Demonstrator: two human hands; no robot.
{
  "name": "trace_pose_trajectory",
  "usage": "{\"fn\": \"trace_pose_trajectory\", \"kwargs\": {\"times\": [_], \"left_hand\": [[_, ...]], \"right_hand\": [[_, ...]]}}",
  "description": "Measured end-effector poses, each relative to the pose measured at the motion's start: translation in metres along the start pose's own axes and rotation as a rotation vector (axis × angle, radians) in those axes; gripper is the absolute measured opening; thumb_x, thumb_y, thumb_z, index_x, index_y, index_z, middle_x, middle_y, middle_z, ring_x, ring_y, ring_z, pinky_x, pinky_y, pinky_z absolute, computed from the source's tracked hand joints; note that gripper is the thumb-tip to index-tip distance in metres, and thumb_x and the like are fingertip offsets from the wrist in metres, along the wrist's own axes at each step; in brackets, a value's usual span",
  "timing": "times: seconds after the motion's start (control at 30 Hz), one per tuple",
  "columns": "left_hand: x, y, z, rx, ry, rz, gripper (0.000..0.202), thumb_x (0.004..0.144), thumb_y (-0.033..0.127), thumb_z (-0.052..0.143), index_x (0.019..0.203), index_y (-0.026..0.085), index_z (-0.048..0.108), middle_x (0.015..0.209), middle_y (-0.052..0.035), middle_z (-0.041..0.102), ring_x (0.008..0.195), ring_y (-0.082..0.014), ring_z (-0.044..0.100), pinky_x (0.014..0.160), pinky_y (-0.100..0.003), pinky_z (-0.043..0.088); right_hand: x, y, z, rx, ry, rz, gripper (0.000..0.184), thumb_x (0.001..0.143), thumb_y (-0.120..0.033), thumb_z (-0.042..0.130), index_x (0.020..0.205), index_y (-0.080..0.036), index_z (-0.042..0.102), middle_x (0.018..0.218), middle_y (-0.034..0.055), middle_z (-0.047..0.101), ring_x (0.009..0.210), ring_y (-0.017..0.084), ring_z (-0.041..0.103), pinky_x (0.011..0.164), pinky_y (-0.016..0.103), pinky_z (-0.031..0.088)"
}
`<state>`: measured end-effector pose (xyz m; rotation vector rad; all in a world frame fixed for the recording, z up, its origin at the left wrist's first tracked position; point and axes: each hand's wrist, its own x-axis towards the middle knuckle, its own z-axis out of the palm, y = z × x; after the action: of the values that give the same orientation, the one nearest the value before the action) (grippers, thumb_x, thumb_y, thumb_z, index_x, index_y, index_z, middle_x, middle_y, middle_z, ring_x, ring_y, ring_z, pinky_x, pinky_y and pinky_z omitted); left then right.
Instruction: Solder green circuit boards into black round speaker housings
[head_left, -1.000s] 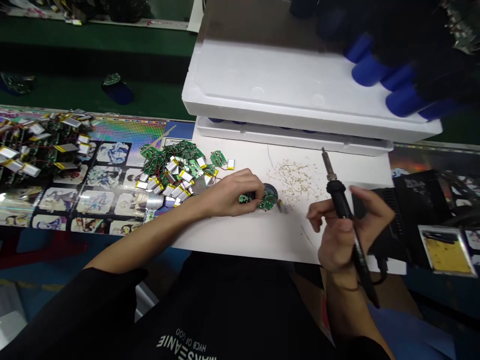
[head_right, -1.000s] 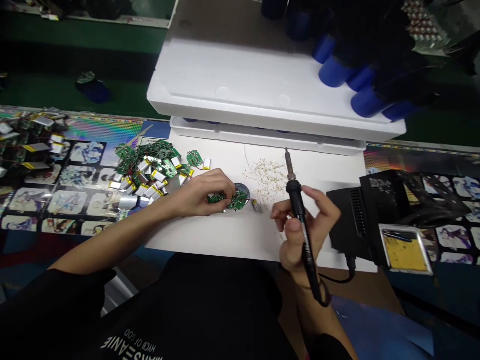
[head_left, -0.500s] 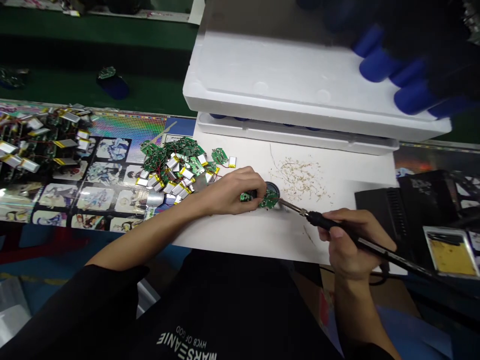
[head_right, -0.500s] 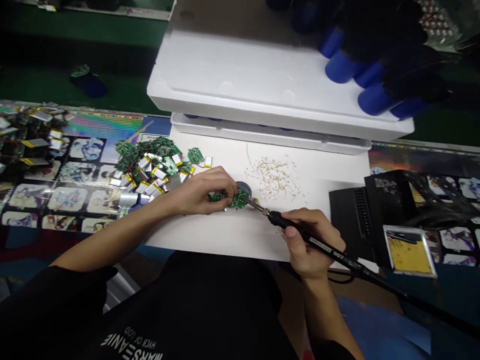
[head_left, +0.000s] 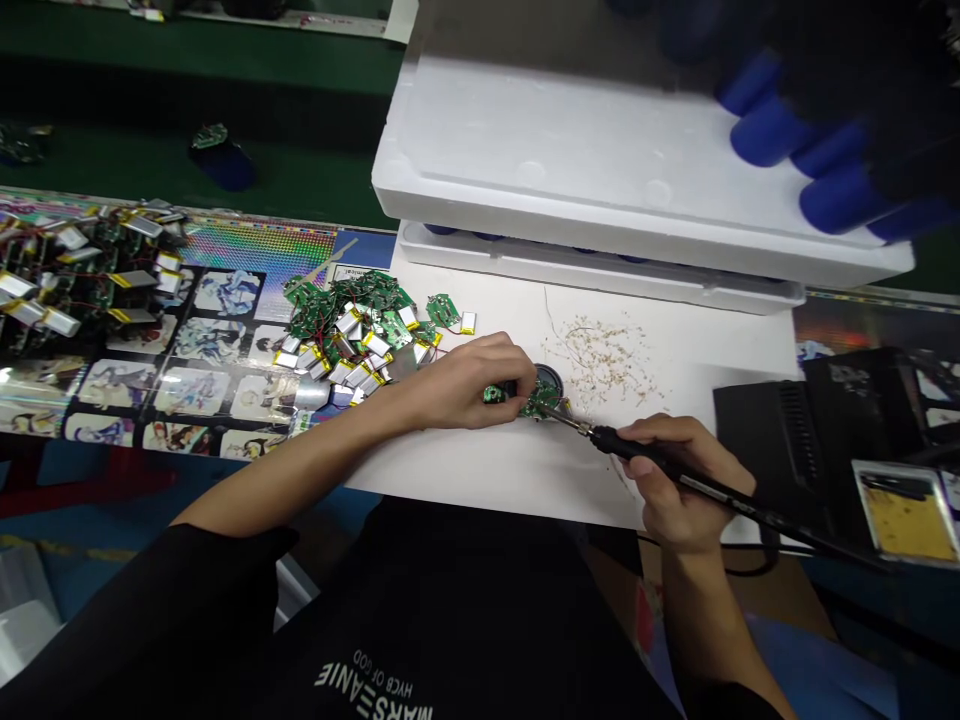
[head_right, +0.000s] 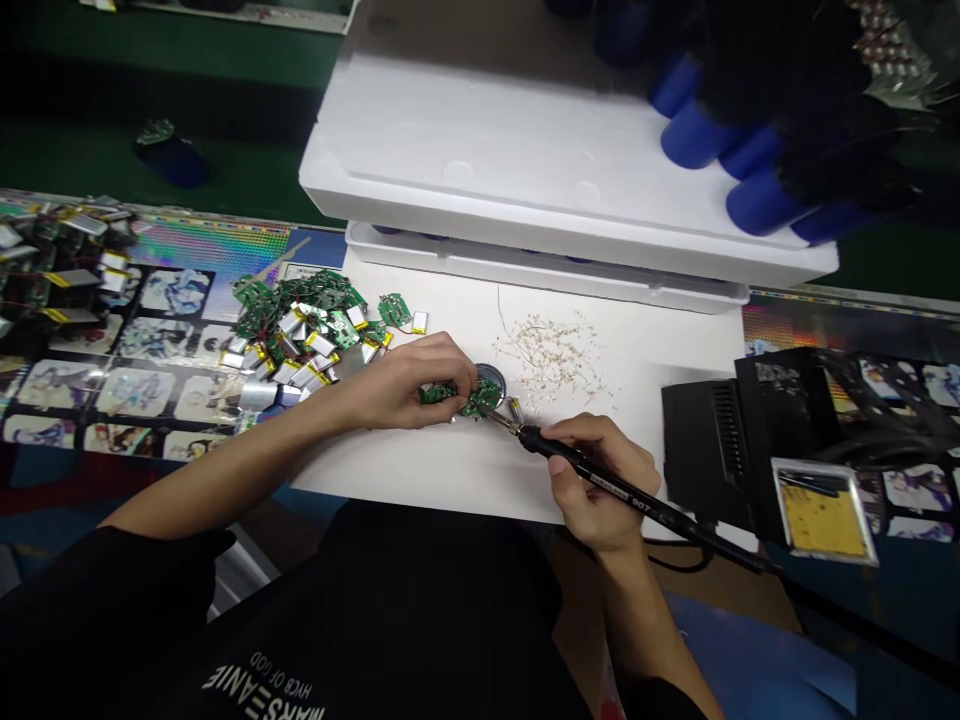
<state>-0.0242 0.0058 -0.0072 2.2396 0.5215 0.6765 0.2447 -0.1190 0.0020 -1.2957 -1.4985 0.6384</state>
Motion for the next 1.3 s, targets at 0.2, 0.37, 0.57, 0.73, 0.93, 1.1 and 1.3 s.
{"fn": "trace_pose_trajectory", "kwargs": {"times": [0.2,0.37,0.57,0.73,0.93,1.1,1.3], "left_hand": [[0.0,0.001,-0.001,0.006,-0.007,-0.012,0.009,0.099,0.015,0.062,0.097,0.022,0.068,0.106,-0.0045,0.077,0.102,-0.0199,0.066,0.093,-0.034,0.052],[-0.001,0.001,0.0,0.01,-0.008,-0.011,0.009,0.099,0.015,0.061,0.096,0.022,0.068,0.105,-0.004,0.077,0.101,-0.0197,0.066,0.093,-0.034,0.052],[-0.001,0.0,0.001,0.012,-0.003,-0.008,0.009,0.099,0.015,0.061,0.096,0.021,0.068,0.106,-0.0045,0.077,0.102,-0.02,0.066,0.093,-0.034,0.052],[0.0,0.001,0.0,0.006,-0.012,-0.002,0.011,0.1,0.015,0.059,0.096,0.021,0.067,0.104,-0.0046,0.077,0.102,-0.0201,0.065,0.093,-0.035,0.052],[0.0,0.0,0.0,0.007,-0.014,0.009,0.011,0.1,0.015,0.058,0.096,0.021,0.067,0.106,-0.0048,0.077,0.102,-0.0201,0.065,0.093,-0.035,0.052],[0.0,0.001,0.0,0.019,-0.022,0.001,0.011,0.1,0.015,0.059,0.095,0.021,0.067,0.104,-0.0045,0.077,0.101,-0.0203,0.065,0.093,-0.035,0.052],[0.0,0.003,-0.001,0.015,-0.014,-0.011,0.008,0.099,0.016,0.062,0.096,0.021,0.068,0.106,-0.005,0.077,0.103,-0.0208,0.065,0.094,-0.035,0.052]], "right_hand": [[0.003,-0.003,0.002,-0.036,-0.001,-0.034,0.014,0.092,-0.035,0.076,0.099,-0.023,0.079,0.079,0.0026,0.076,0.06,0.016,0.068,0.052,0.028,0.054],[0.006,-0.006,0.002,-0.071,0.0,-0.062,0.012,0.092,-0.034,0.075,0.098,-0.024,0.079,0.079,0.0023,0.077,0.062,0.017,0.071,0.053,0.027,0.056],[0.005,-0.007,0.002,-0.084,0.009,-0.075,0.012,0.092,-0.033,0.075,0.098,-0.024,0.079,0.078,0.002,0.077,0.061,0.017,0.071,0.051,0.028,0.055],[0.001,-0.003,-0.002,-0.045,0.18,-0.102,0.015,0.09,-0.037,0.078,0.096,-0.023,0.079,0.075,0.0034,0.073,0.059,0.019,0.068,0.049,0.033,0.052],[0.007,-0.017,0.004,-0.029,0.361,-0.043,0.02,0.095,-0.034,0.077,0.111,-0.022,0.078,0.087,0.0036,0.079,0.054,0.016,0.069,0.043,0.029,0.049],[0.002,-0.014,0.027,-0.01,0.18,0.002,0.027,0.109,-0.027,0.057,0.133,-0.025,0.068,0.118,0.0092,0.082,0.08,0.022,0.082,0.06,0.035,0.065],[-0.007,0.002,0.051,-0.258,-0.059,-0.139,0.057,0.089,-0.024,0.086,0.14,-0.028,0.06,0.13,0.0102,0.075,0.118,0.029,0.074,0.1,0.049,0.065]]}}
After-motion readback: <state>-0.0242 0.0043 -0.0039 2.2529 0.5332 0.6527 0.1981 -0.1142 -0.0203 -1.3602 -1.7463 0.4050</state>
